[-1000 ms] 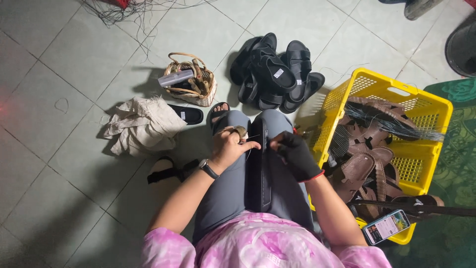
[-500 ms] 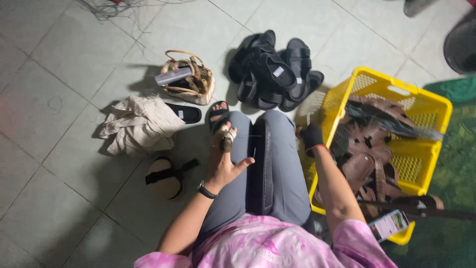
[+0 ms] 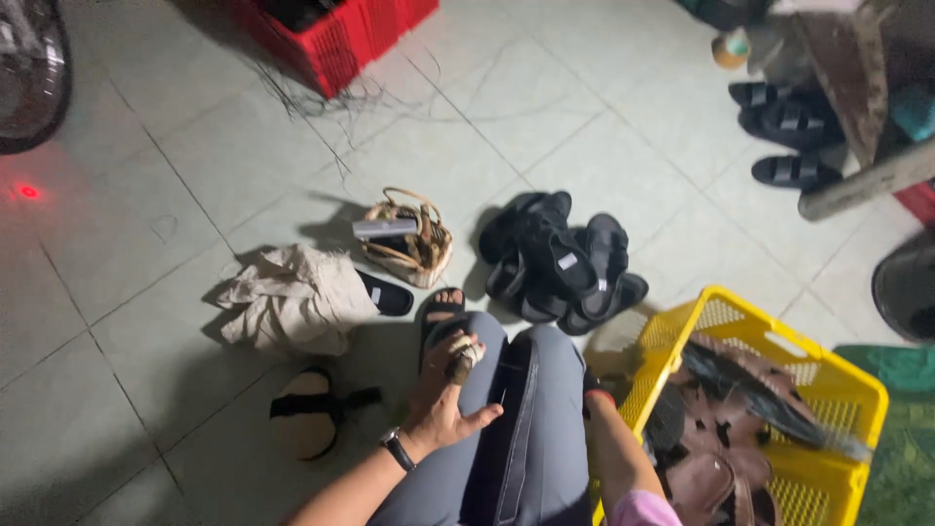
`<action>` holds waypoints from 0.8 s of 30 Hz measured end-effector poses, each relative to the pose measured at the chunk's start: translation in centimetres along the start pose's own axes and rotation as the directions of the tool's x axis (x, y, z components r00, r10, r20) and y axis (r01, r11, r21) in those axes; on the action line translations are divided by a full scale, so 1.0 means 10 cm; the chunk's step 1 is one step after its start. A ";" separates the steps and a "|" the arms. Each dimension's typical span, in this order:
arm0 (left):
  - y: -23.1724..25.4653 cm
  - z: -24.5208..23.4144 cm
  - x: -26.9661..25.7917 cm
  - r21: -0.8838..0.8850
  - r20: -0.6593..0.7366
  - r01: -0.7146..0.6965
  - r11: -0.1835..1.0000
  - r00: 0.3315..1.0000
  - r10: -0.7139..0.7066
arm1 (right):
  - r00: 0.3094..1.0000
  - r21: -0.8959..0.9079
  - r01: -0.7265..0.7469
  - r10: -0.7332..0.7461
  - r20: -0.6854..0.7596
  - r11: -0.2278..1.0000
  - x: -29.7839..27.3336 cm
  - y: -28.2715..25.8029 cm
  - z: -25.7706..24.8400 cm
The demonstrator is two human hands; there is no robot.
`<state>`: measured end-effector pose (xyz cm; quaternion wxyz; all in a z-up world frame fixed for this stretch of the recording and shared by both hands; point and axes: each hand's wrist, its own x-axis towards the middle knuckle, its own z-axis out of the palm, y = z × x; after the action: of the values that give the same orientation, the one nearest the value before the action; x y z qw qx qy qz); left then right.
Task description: Hand-sewing a strap onto a sandal using a needle and thread while sitting on the floor.
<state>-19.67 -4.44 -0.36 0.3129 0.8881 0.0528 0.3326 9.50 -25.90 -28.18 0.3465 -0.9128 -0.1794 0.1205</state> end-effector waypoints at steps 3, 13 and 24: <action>-0.03 -0.02 0.02 -0.035 0.005 0.012 0.999 1.000 -0.012 | 0.997 -0.038 0.066 -0.067 -0.026 0.997 0.01 0.03 0.11; -0.07 -0.13 0.23 -0.236 -0.186 0.040 0.971 0.979 -0.086 | 0.904 0.371 0.049 0.116 -0.411 0.927 -1.00 -0.89 -1.11; -0.04 0.64 0.68 -0.035 0.651 0.136 0.990 0.754 -0.081 | 0.870 0.859 -0.409 0.417 0.265 0.307 -1.98 -1.78 -1.47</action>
<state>-10.39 -5.42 -0.54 0.3659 0.9304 -0.0204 -0.0118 -7.73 -30.33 -3.56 0.7342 -0.6003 0.1533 0.2777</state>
